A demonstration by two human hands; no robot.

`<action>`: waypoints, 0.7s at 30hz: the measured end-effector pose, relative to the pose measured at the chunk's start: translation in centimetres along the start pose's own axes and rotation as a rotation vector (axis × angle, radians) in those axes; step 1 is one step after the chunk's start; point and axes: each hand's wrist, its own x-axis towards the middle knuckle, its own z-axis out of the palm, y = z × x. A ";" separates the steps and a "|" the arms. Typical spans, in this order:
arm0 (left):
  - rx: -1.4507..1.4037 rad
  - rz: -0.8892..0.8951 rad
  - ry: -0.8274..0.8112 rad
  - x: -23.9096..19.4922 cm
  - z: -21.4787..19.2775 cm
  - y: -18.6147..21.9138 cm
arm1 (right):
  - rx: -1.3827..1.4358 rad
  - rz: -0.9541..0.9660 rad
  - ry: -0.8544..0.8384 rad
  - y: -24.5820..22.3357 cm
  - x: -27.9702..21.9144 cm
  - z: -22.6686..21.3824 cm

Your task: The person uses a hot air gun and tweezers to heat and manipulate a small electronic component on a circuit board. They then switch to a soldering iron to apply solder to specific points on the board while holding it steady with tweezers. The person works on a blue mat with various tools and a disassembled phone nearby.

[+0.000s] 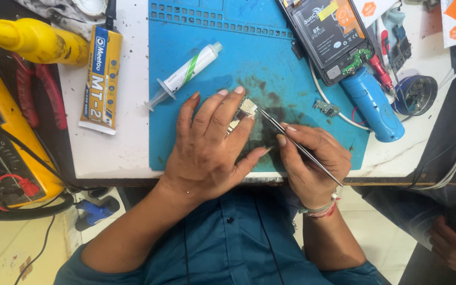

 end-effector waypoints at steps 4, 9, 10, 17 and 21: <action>0.003 0.003 0.001 0.0 0.0 0.0 | -0.005 -0.011 -0.004 0.0 0.0 -0.1; 0.005 0.004 -0.001 0.0 0.0 0.0 | -0.005 -0.032 -0.006 0.0 0.1 0.0; 0.006 0.004 -0.002 0.0 0.0 0.0 | -0.008 -0.031 -0.008 0.0 0.1 0.0; 0.004 0.006 -0.001 0.0 0.1 0.0 | -0.011 -0.034 -0.011 0.0 0.2 -0.1; 0.001 0.011 0.002 0.0 0.1 0.0 | -0.006 -0.036 -0.008 0.1 0.1 0.0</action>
